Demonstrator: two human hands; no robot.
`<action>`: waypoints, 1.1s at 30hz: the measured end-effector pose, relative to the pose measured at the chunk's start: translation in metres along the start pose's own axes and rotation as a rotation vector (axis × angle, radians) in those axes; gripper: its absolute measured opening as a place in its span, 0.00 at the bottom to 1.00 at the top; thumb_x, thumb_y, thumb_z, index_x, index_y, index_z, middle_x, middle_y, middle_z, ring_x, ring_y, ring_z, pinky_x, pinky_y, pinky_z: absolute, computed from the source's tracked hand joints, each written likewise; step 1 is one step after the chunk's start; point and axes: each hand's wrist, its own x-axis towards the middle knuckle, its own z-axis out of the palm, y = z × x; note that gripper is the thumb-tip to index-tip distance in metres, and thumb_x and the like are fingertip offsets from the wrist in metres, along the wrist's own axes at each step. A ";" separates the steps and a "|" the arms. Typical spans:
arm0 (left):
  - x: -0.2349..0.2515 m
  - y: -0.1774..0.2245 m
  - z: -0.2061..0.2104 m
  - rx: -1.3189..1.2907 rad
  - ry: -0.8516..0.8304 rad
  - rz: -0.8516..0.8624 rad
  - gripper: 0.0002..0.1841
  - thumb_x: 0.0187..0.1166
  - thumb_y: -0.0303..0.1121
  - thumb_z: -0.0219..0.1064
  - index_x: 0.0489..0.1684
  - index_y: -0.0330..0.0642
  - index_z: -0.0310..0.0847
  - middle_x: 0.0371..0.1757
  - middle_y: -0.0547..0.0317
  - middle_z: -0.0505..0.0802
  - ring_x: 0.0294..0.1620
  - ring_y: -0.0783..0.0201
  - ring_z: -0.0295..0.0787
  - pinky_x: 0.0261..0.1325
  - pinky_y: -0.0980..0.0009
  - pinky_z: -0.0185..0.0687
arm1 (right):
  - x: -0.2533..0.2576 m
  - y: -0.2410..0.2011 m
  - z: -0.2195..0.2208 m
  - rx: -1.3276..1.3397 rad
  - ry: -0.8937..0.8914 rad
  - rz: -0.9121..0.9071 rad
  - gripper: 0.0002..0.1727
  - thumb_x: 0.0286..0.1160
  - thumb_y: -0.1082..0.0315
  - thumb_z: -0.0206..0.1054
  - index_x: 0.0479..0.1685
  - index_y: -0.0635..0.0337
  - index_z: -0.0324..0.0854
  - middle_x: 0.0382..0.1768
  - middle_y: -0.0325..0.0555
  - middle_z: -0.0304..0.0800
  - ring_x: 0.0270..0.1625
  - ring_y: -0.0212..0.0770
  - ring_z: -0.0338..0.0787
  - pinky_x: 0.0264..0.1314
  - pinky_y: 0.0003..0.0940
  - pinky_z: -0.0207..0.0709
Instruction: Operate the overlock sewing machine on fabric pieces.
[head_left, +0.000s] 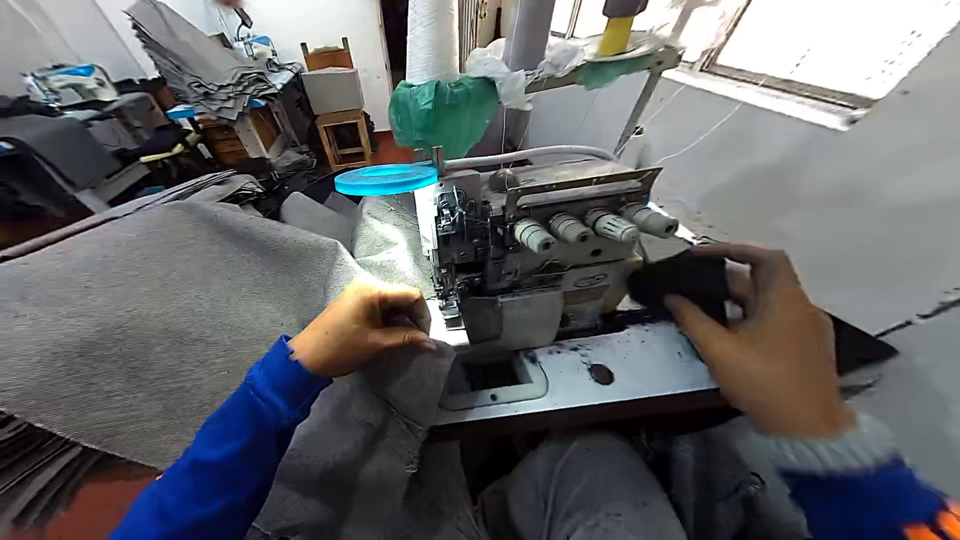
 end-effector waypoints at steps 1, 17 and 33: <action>0.000 0.008 0.002 -0.004 0.031 0.031 0.03 0.66 0.25 0.79 0.31 0.39 0.91 0.29 0.68 0.93 0.30 0.81 0.87 0.35 0.86 0.83 | -0.019 -0.021 0.007 0.105 0.021 0.001 0.36 0.68 0.67 0.72 0.80 0.60 0.66 0.48 0.48 0.93 0.44 0.42 0.93 0.45 0.47 0.88; -0.013 0.050 0.020 0.247 0.241 0.024 0.02 0.74 0.29 0.72 0.36 0.44 0.85 0.32 0.70 0.92 0.30 0.81 0.87 0.34 0.85 0.84 | -0.069 -0.150 0.126 1.172 -0.019 0.247 0.03 0.79 0.77 0.58 0.41 0.61 0.75 0.33 0.35 0.89 0.38 0.23 0.89 0.44 0.22 0.85; -0.026 0.037 0.099 1.232 0.436 -0.011 0.13 0.85 0.40 0.63 0.48 0.49 0.95 0.49 0.62 0.99 0.62 0.60 0.93 0.71 0.57 0.74 | -0.125 -0.121 0.137 1.095 -0.488 0.311 0.11 0.83 0.74 0.59 0.42 0.67 0.88 0.34 0.35 0.94 0.42 0.19 0.91 0.52 0.23 0.87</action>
